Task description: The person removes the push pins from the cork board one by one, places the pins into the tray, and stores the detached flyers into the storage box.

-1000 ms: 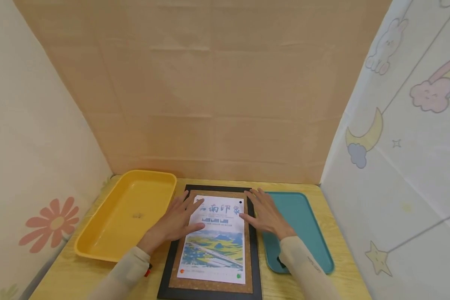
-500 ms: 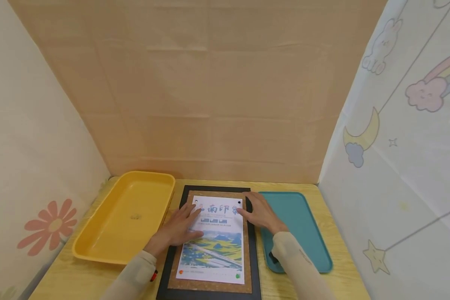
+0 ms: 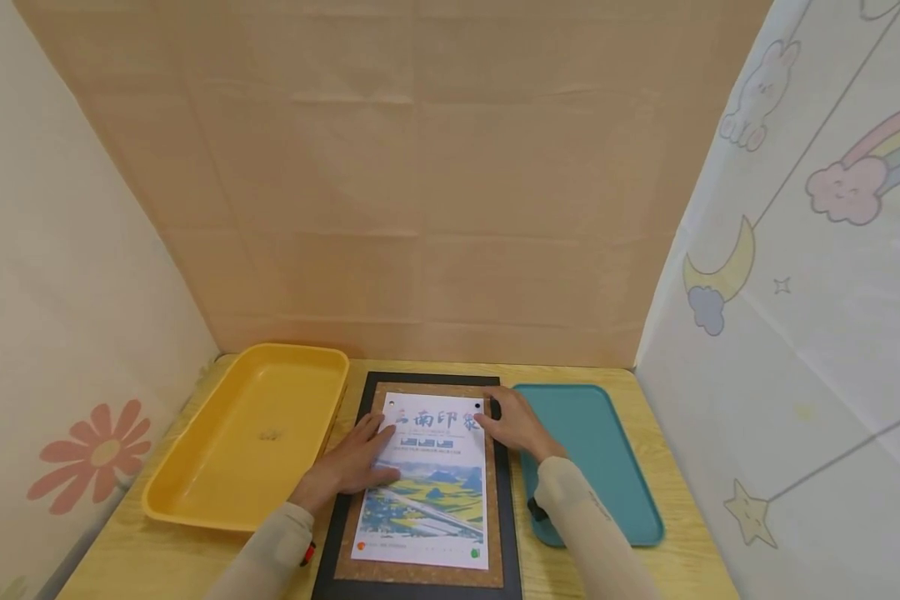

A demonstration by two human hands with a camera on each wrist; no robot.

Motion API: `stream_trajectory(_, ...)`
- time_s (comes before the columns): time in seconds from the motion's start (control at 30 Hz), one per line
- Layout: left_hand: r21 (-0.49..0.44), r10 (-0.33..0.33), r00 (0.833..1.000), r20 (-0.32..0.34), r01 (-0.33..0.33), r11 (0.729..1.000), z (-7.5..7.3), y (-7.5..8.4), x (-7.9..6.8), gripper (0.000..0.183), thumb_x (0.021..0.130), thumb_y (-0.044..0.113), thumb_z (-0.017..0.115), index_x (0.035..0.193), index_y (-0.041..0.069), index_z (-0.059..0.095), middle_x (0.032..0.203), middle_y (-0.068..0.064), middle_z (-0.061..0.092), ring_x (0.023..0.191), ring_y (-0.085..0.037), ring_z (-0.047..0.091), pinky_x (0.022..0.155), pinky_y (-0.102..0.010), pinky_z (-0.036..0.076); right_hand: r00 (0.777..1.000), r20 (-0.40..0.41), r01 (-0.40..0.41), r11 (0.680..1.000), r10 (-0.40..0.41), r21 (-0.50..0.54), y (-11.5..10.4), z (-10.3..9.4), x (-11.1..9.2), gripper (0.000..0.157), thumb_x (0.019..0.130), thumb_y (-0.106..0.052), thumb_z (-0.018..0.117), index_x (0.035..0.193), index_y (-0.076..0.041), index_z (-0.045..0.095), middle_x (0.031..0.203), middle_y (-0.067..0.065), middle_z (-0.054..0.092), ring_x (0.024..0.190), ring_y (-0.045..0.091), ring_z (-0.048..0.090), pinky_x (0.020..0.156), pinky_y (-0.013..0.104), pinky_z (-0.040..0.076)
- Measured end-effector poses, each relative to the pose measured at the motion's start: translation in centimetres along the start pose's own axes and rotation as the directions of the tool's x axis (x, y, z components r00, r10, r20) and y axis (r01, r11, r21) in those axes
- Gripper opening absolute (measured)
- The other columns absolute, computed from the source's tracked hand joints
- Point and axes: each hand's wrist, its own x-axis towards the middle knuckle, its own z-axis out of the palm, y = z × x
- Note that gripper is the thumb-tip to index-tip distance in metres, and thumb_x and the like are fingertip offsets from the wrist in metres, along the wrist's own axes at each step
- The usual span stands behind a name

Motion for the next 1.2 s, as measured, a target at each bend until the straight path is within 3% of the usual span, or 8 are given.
stream_trajectory(0.27, -0.003, 0.014, 0.999, -0.031, -0.014, 1.000, 0.0, -0.1, -0.2, 0.090, 0.100, 0.044, 0.086, 0.171, 0.004, 0.045, 0.186, -0.025, 0.027, 0.174, -0.048, 0.023, 0.140, -0.067, 0.029, 1.000, 0.001, 0.003, 1.000, -0.003, 0.025, 0.0, 0.7, 1.0, 0.034, 0.111, -0.017, 0.072, 0.142, -0.004, 0.074, 0.139, 0.018, 0.076, 0.128, 0.041, 0.073, 0.106, 0.063, 0.063)
stream_trajectory(0.53, 0.008, 0.001, 0.999, -0.047, -0.001, 1.000, -0.3, 0.4, -0.4, 0.089, 0.099, 0.042, 0.089, 0.168, 0.003, 0.049, 0.183, -0.025, 0.032, 0.173, -0.047, 0.029, 0.138, -0.064, 0.034, 0.999, 0.019, -0.028, 0.999, 0.028, 0.024, 0.0, 1.2, 2.0, 0.026, 0.111, -0.012, 0.070, 0.134, -0.004, 0.077, 0.132, 0.016, 0.076, 0.122, 0.036, 0.072, 0.104, 0.059, 0.062)
stream_trajectory(0.8, 0.004, 0.018, 0.999, -0.050, -0.018, 1.000, 0.2, 0.3, -0.3, 0.088, 0.100, 0.042, 0.088, 0.169, 0.004, 0.049, 0.183, -0.025, 0.033, 0.171, -0.048, 0.031, 0.138, -0.066, 0.034, 0.999, -0.003, -0.038, 0.997, 0.038, 0.068, 0.7, 1.7, 2.3, 0.022, 0.110, -0.010, 0.070, 0.129, -0.002, 0.077, 0.129, 0.016, 0.073, 0.118, 0.034, 0.070, 0.101, 0.058, 0.061)
stream_trajectory(1.2, -0.006, 0.029, 0.998, -0.053, -0.029, 1.000, -0.3, 0.4, -0.4, 0.087, 0.100, 0.039, 0.088, 0.168, 0.002, 0.049, 0.182, -0.026, 0.033, 0.171, -0.049, 0.030, 0.138, -0.066, 0.034, 0.998, -0.011, -0.058, 0.998, 0.058, 0.039, 1.2, 2.0, 2.7, 0.018, 0.111, -0.013, 0.071, 0.126, -0.005, 0.077, 0.130, 0.016, 0.071, 0.118, 0.034, 0.071, 0.101, 0.058, 0.062)
